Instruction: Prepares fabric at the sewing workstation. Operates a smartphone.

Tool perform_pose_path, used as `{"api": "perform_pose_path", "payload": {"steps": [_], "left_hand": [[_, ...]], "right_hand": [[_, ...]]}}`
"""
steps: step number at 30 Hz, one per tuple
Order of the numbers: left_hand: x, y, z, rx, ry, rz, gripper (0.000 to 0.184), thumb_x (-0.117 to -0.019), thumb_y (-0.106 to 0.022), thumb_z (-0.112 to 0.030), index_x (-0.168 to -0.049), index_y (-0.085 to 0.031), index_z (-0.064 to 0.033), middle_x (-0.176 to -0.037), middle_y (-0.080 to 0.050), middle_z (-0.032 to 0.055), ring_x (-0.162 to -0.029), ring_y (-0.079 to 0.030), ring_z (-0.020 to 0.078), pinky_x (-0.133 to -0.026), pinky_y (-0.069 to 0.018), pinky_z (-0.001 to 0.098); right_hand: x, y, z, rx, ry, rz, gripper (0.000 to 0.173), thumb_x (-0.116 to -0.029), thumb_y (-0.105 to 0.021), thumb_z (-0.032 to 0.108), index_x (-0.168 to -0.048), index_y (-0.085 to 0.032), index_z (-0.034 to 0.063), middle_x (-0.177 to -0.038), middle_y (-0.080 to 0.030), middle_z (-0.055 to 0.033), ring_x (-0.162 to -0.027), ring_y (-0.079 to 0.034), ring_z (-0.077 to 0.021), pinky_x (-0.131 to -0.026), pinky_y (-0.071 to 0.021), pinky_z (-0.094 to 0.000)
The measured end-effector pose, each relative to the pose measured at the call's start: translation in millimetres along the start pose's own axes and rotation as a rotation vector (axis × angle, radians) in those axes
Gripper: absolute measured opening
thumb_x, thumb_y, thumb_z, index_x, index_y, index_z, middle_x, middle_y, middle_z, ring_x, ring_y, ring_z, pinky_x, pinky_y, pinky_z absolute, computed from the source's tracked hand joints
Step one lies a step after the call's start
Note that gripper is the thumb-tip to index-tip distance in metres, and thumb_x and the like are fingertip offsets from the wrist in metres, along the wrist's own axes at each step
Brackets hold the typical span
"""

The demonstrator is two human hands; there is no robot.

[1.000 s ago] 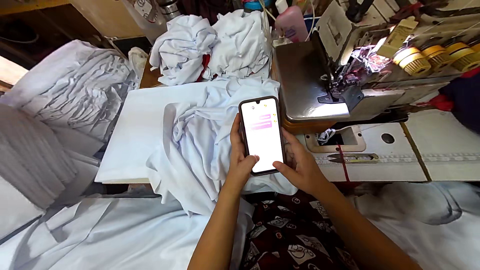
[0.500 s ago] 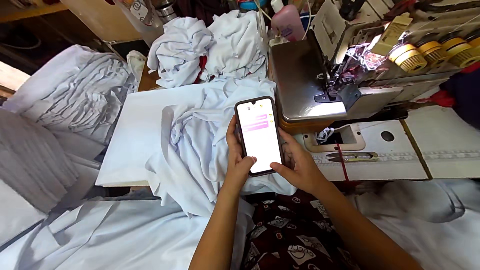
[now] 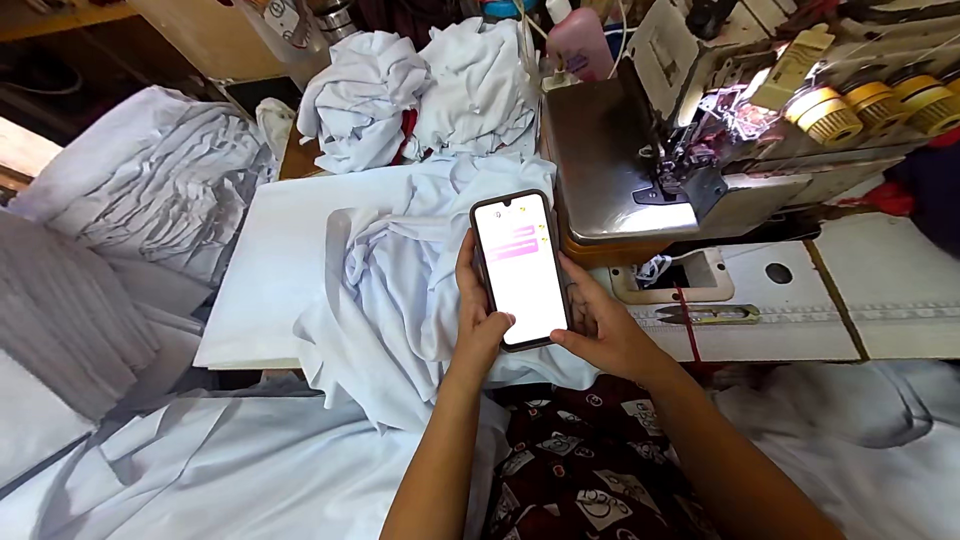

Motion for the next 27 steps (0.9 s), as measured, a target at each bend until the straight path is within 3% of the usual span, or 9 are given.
{"api": "perform_pose_path", "payload": {"steps": [12, 17, 21, 24, 27], "left_hand": [[-0.3, -0.6, 0.7, 0.008, -0.016, 0.023, 0.106, -0.0721, -0.055, -0.002, -0.163, -0.005, -0.0231, -0.151, -0.046, 0.0009, -0.128, -0.056, 0.0099, -0.103, -0.0523, 0.0346], [-1.8, 0.2, 1.4, 0.033, -0.022, 0.033, 0.107, -0.0725, -0.057, -0.004, -0.162, -0.003, -0.0233, -0.152, -0.045, 0.0011, -0.127, -0.057, 0.0111, -0.102, -0.0531, 0.0363], [-2.1, -0.2, 1.7, 0.045, -0.021, 0.039, 0.107, -0.0728, -0.056, -0.003, -0.163, -0.002, -0.0238, -0.152, -0.045, 0.002, -0.127, -0.057, 0.0116, -0.102, -0.0535, 0.0367], [-1.9, -1.0, 1.4, 0.057, -0.02, 0.044, 0.107, -0.0724, -0.055, -0.002, -0.162, -0.002, -0.0232, -0.151, -0.046, 0.003, -0.127, -0.058, 0.0126, -0.102, -0.054, 0.0376], [-0.9, -1.1, 1.4, 0.055, -0.01, 0.04, 0.107, -0.0729, -0.055, -0.001, -0.163, -0.002, -0.0241, -0.151, -0.046, 0.0032, -0.127, -0.058, 0.0126, -0.102, -0.0537, 0.0376]], "right_hand": [[-0.2, 3.3, 4.1, 0.017, 0.043, -0.032, 0.081, -0.0933, -0.06, 0.024, -0.16, -0.022, -0.0015, -0.102, -0.066, -0.0065, -0.075, -0.057, 0.0016, -0.068, -0.0502, -0.0151], [-3.5, 5.8, 7.7, 0.085, 0.028, -0.096, 0.074, -0.096, -0.056, 0.028, -0.159, -0.029, -0.0006, -0.102, -0.066, -0.0084, -0.08, -0.059, -0.0024, -0.071, -0.0511, -0.019], [-7.3, 6.9, 8.5, 0.078, -0.004, -0.158, 0.064, -0.1024, -0.048, 0.032, -0.157, -0.034, 0.0021, -0.11, -0.07, -0.0109, -0.095, -0.067, -0.0084, -0.085, -0.0562, -0.028], [-8.7, 6.3, 6.4, 0.084, -0.008, -0.187, 0.06, -0.1044, -0.043, 0.03, -0.156, -0.037, 0.0008, -0.116, -0.07, -0.0121, -0.103, -0.067, -0.009, -0.092, -0.0553, -0.0295], [-6.4, 4.7, 7.1, 0.17, 0.038, -0.244, 0.062, -0.1033, -0.046, 0.033, -0.156, -0.037, 0.001, -0.113, -0.072, -0.0127, -0.099, -0.069, -0.0111, -0.087, -0.0574, -0.0325]]}}
Point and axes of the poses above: each hand's wrist, its own x-axis away from the middle knuckle, its own y-axis out of the back of the hand, z = x × y, the point moved 10 cm from there along -x, towards the middle knuckle
